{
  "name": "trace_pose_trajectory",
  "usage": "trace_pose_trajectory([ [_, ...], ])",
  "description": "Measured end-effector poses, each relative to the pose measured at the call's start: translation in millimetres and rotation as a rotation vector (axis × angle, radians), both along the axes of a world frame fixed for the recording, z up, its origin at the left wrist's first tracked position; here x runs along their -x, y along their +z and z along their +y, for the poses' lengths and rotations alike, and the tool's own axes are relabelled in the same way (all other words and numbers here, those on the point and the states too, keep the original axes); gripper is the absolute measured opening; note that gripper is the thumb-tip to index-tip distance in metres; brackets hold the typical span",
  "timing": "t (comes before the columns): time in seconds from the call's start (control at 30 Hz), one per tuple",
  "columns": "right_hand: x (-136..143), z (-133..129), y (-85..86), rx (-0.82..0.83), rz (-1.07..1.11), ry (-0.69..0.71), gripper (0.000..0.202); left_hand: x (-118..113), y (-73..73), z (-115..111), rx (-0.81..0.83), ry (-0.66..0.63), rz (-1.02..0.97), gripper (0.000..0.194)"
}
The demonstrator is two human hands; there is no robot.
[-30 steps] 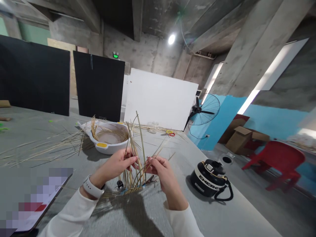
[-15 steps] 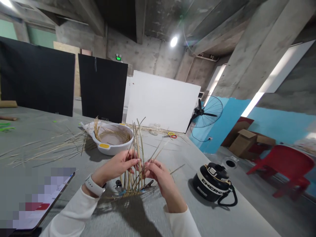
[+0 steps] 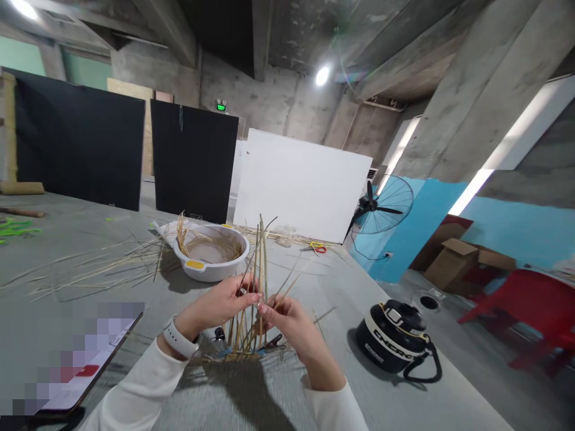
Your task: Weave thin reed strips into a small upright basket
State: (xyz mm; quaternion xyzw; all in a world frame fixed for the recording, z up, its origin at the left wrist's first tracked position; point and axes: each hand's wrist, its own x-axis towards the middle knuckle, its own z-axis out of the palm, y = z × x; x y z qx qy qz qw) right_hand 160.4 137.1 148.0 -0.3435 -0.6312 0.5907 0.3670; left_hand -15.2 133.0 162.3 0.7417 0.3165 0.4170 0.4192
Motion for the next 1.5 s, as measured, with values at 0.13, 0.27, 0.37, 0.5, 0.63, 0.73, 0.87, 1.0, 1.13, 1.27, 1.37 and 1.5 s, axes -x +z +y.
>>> trace_pose_trajectory([
  [0.13,-0.7,0.2,-0.3,0.003,-0.01,0.014,0.038,0.8,0.9,-0.6,-0.012,0.03,0.026,0.012],
  [0.27,-0.7,0.2,-1.0,0.0,0.0,0.048,0.033,0.6,-0.1,-0.2,-0.004,0.033,0.017,0.012],
  [0.37,-0.7,1.1,-2.4,-0.034,-0.028,0.072,0.032,0.2,0.0,-0.4,-0.003,0.041,0.025,0.011],
  [0.5,-0.9,2.3,-4.7,-0.043,-0.038,0.033,0.032,-0.1,0.4,-1.5,0.008,0.053,0.031,0.012],
  [0.63,0.0,2.3,-5.6,-0.041,-0.039,0.018,0.032,-1.8,0.2,-1.8,0.016,0.033,0.021,0.013],
  [0.73,1.2,2.6,-6.0,-0.016,-0.038,-0.023,0.033,-3.6,-0.8,-0.1,0.025,0.069,0.027,0.017],
  [0.87,-0.5,4.4,-6.9,-0.007,-0.014,-0.052,0.034,-4.8,-3.3,0.1,0.097,0.133,0.082,0.03],
  [1.0,-6.6,6.6,-5.7,0.027,0.015,-0.101,0.032,-5.5,-4.3,-7.9,0.245,0.184,0.098,0.044],
  [1.13,-10.7,7.5,-3.3,0.017,0.054,-0.113,0.033,-7.3,-4.3,-18.9,0.219,0.161,0.089,0.028],
  [1.27,-9.7,7.4,-2.6,-0.022,0.079,-0.097,0.033,-11.3,-7.6,-22.6,0.189,0.194,0.014,0.022],
  [1.37,-8.4,6.3,-2.1,-0.053,0.068,-0.099,0.032,-12.9,-12.1,-20.3,0.191,0.24,-0.019,0.021],
  [1.5,-6.1,2.9,-0.3,-0.114,0.044,-0.118,0.032,-11.8,-19.4,-14.3,0.235,0.326,-0.081,0.022],
])
